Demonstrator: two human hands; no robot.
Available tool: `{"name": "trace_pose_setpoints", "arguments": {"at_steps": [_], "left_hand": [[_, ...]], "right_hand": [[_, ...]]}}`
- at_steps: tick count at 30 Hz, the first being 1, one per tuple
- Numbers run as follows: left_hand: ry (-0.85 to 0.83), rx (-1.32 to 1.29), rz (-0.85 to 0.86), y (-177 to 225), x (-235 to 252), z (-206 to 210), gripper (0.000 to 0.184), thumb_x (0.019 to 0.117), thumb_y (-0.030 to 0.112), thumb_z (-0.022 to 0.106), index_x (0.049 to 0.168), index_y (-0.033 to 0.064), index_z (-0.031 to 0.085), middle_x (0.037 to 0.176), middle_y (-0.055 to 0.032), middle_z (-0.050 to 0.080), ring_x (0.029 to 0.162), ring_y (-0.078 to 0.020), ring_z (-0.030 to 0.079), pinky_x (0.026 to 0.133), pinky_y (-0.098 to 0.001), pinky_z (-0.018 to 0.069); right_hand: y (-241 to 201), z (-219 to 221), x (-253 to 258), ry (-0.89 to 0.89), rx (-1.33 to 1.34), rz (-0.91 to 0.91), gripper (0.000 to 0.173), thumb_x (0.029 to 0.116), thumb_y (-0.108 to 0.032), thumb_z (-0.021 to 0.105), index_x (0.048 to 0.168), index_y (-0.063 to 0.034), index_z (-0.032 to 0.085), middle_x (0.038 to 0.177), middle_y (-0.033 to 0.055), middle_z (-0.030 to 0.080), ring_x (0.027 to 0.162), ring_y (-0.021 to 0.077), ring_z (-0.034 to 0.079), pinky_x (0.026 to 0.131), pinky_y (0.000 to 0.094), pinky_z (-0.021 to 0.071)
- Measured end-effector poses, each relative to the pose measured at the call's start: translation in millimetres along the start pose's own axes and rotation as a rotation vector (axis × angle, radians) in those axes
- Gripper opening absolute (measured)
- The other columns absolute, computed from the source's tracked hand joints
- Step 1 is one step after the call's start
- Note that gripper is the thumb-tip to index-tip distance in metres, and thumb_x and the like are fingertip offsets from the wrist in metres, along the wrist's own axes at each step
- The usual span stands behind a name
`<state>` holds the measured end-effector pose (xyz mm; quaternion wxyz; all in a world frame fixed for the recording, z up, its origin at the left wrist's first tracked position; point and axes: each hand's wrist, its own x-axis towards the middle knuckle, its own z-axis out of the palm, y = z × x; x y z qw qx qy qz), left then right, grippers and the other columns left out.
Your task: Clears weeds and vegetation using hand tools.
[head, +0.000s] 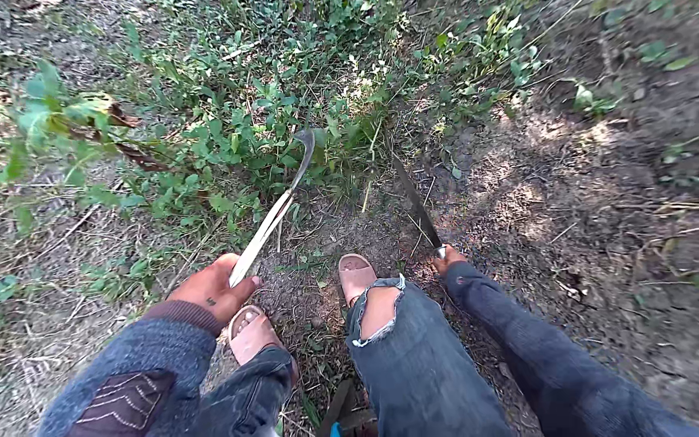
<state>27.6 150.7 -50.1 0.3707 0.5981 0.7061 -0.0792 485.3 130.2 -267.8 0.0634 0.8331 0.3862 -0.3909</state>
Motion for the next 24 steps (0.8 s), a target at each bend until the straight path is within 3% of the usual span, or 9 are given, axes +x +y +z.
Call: {"name": "trace_pose_setpoints", "arguments": {"at_steps": [5,7,11,14,16,18,20,22,24], "left_hand": [[0.003,0.008,0.019,-0.1,-0.7,2.5,0.032,0.1003,0.030,0.066,0.122,0.0062,0.062,0.094,-0.0197,0.067,0.085,-0.0365,0.065,0.078,-0.0610,0.0499],[-0.010,0.014,0.021,2.7,-0.3,1.7,0.033,0.1004,0.030,0.066,0.122,0.0059,0.061,0.094,-0.0200,0.066,0.085,-0.0365,0.065,0.077,-0.0602,0.0498],[-0.011,0.018,0.013,2.5,-2.7,1.9,0.036,0.1003,0.031,0.067,0.125,0.0062,0.060,0.096,-0.0207,0.067,0.087,-0.0386,0.066,0.079,-0.0624,0.0501],[0.016,0.018,0.025,1.0,-6.0,2.4,0.038,0.0997,0.033,0.067,0.127,0.0073,0.060,0.094,-0.0207,0.067,0.085,-0.0389,0.066,0.076,-0.0624,0.0506],[0.017,-0.007,0.026,-0.2,-6.5,2.4,0.038,0.0994,0.032,0.067,0.128,0.0077,0.060,0.092,-0.0198,0.067,0.083,-0.0374,0.065,0.075,-0.0613,0.0505],[0.012,-0.019,0.023,-2.1,-3.2,1.7,0.037,0.0987,0.032,0.066,0.127,0.0082,0.060,0.093,-0.0182,0.067,0.083,-0.0361,0.066,0.075,-0.0610,0.0514],[-0.015,-0.019,0.011,-0.8,-1.3,0.9,0.037,0.0994,0.032,0.066,0.127,0.0083,0.060,0.094,-0.0180,0.067,0.084,-0.0357,0.065,0.076,-0.0605,0.0511],[-0.007,-0.017,0.019,-1.7,1.6,-1.0,0.036,0.0992,0.031,0.066,0.126,0.0080,0.060,0.092,-0.0180,0.066,0.082,-0.0353,0.065,0.074,-0.0601,0.0508],[-0.003,-0.022,0.027,-4.7,0.5,1.1,0.035,0.0987,0.032,0.065,0.124,0.0083,0.061,0.090,-0.0166,0.065,0.079,-0.0340,0.064,0.072,-0.0593,0.0504]], "right_hand": [[21.2,-43.7,-5.6,0.171,0.182,0.063,0.055,0.1022,-0.025,0.062,0.149,0.0003,0.047,0.136,0.0295,0.061,0.128,0.0429,0.060,0.108,0.0609,0.0459],[11.9,-64.4,-4.4,0.280,0.403,0.061,0.055,0.1034,-0.024,0.061,0.150,0.0008,0.044,0.128,0.0299,0.063,0.111,0.0421,0.066,0.097,0.0599,0.0525],[-25.9,-100.8,3.8,0.528,0.803,-0.029,0.054,0.1061,-0.025,0.057,0.147,0.0047,0.039,0.098,0.0195,0.063,0.070,0.0246,0.064,0.072,0.0444,0.0581],[-64.4,-118.4,43.5,0.658,1.158,-0.033,0.061,0.1022,-0.029,0.060,0.150,-0.0026,0.032,0.092,0.0115,0.060,0.062,0.0177,0.062,0.063,0.0385,0.0589],[-98.0,-107.3,63.3,0.652,1.318,-0.029,0.053,0.1028,-0.028,0.060,0.144,-0.0051,0.036,0.083,0.0074,0.056,0.058,0.0164,0.059,0.058,0.0377,0.0582],[-119.3,-59.2,71.4,0.558,1.135,-0.010,0.052,0.1018,-0.024,0.061,0.142,0.0026,0.041,0.091,0.0172,0.062,0.068,0.0244,0.065,0.067,0.0430,0.0603],[-104.3,-2.1,69.2,0.230,0.612,0.022,0.055,0.1025,-0.025,0.061,0.144,0.0079,0.047,0.117,0.0260,0.067,0.095,0.0323,0.070,0.090,0.0501,0.0583],[-86.5,33.7,63.8,-0.036,0.349,0.040,0.053,0.1036,-0.028,0.060,0.146,0.0004,0.047,0.120,0.0250,0.064,0.094,0.0333,0.069,0.085,0.0529,0.0578],[-63.8,49.2,56.6,-0.075,0.352,0.058,0.054,0.1013,-0.025,0.063,0.148,-0.0032,0.045,0.120,0.0252,0.062,0.090,0.0345,0.067,0.080,0.0547,0.0570]]}}
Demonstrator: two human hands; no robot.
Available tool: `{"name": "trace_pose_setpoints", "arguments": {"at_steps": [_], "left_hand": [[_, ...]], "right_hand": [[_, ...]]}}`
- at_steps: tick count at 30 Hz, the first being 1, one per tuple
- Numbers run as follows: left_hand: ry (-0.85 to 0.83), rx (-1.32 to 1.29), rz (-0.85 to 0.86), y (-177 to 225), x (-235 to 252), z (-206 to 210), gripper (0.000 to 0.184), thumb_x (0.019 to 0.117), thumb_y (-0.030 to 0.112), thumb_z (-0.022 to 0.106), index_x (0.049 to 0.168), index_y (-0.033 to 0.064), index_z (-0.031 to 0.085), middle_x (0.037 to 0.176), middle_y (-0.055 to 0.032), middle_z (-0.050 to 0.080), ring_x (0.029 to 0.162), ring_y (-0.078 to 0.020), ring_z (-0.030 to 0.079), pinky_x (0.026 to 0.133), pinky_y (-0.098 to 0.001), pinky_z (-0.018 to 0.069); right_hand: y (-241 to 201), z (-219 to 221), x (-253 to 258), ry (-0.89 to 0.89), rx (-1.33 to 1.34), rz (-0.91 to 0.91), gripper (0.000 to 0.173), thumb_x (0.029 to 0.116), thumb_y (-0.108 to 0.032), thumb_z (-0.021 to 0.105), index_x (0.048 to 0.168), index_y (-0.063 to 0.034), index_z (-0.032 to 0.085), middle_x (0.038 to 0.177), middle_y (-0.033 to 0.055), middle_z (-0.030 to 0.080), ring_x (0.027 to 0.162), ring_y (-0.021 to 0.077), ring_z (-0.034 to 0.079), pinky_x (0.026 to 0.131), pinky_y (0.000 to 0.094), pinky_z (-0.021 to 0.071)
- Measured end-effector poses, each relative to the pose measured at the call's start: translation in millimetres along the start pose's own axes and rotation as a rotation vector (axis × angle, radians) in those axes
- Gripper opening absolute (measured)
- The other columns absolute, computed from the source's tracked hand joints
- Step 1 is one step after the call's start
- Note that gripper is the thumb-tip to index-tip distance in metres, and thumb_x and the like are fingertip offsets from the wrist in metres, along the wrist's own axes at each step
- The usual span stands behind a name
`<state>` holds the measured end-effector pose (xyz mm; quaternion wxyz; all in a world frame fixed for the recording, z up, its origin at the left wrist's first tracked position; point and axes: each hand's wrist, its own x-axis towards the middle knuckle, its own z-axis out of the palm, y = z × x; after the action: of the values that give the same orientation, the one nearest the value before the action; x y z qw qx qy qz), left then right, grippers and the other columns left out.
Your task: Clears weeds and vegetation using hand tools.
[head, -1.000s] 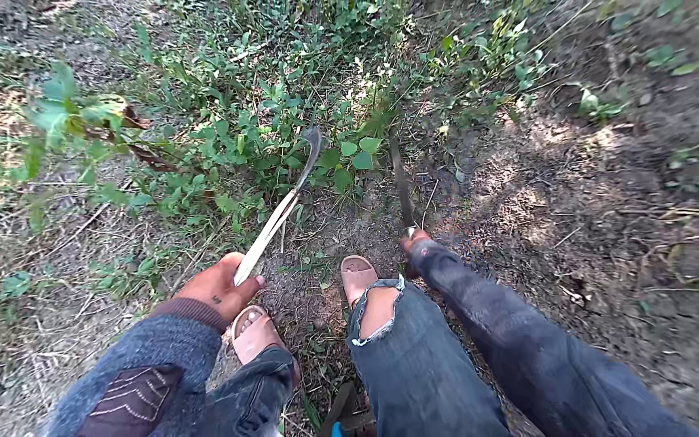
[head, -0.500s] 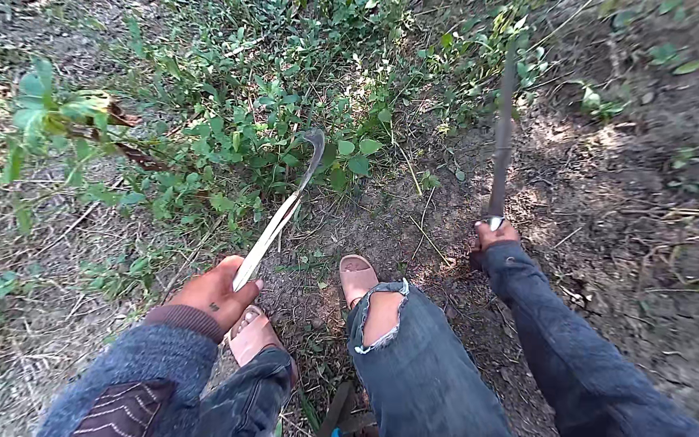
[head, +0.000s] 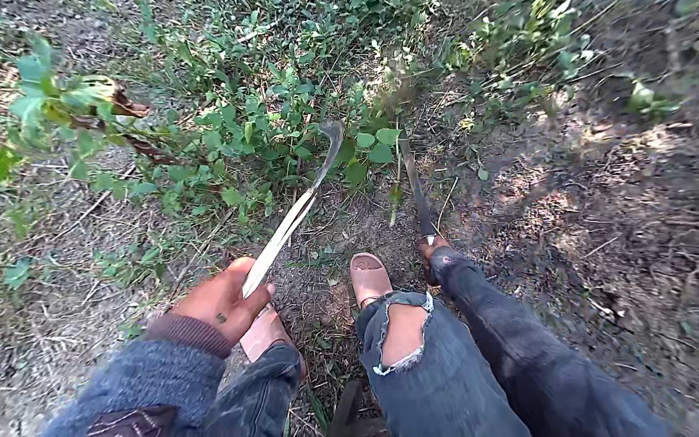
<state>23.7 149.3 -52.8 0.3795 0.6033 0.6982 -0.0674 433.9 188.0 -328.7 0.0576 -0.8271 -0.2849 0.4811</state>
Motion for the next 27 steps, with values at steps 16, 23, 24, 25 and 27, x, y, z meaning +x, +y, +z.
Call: {"name": "trace_pose_setpoints", "arguments": {"at_steps": [16,23,24,25,27], "left_hand": [[0.016,-0.033,-0.016,6.2,0.7,-4.0,0.029,0.1015,0.029,0.065,0.120,0.0063,0.062,0.092,-0.0179,0.065,0.077,-0.0324,0.063,0.073,-0.0569,0.0504],[0.032,-0.020,-0.018,-6.9,6.9,2.7,0.029,0.1004,0.026,0.068,0.120,0.0051,0.062,0.089,-0.0192,0.064,0.074,-0.0330,0.062,0.070,-0.0568,0.0495],[0.036,-0.017,-0.012,-7.5,5.6,1.6,0.029,0.1002,0.025,0.068,0.119,0.0046,0.062,0.089,-0.0197,0.065,0.075,-0.0336,0.062,0.071,-0.0573,0.0494],[0.043,-0.010,-0.007,-8.0,5.2,0.3,0.029,0.0998,0.025,0.068,0.119,0.0044,0.062,0.089,-0.0203,0.065,0.075,-0.0346,0.063,0.071,-0.0581,0.0497],[0.049,-0.003,-0.009,-3.8,3.3,-3.2,0.030,0.0999,0.025,0.068,0.120,0.0031,0.062,0.092,-0.0226,0.066,0.079,-0.0379,0.064,0.074,-0.0604,0.0502]], "right_hand": [[-29.7,11.6,-65.9,-0.106,-0.357,-0.126,0.059,0.0994,-0.022,0.065,0.149,0.0034,0.046,0.143,0.0267,0.058,0.132,0.0369,0.058,0.111,0.0540,0.0465],[59.3,-26.9,-86.4,-0.107,-0.629,-0.110,0.065,0.1033,-0.027,0.058,0.162,-0.0118,0.032,0.143,0.0261,0.059,0.134,0.0450,0.056,0.112,0.0639,0.0427],[73.2,-40.3,-96.8,-0.068,-0.590,-0.109,0.064,0.1039,-0.028,0.057,0.161,-0.0099,0.034,0.140,0.0263,0.061,0.132,0.0446,0.058,0.111,0.0633,0.0439],[87.3,-54.8,-106.1,-0.025,-0.535,-0.106,0.063,0.1038,-0.029,0.059,0.159,-0.0081,0.037,0.137,0.0265,0.063,0.129,0.0440,0.060,0.110,0.0621,0.0452],[117.0,-82.8,-114.6,0.071,-0.399,-0.085,0.062,0.1022,-0.031,0.063,0.154,-0.0041,0.043,0.133,0.0278,0.065,0.126,0.0441,0.062,0.109,0.0615,0.0463]]}}
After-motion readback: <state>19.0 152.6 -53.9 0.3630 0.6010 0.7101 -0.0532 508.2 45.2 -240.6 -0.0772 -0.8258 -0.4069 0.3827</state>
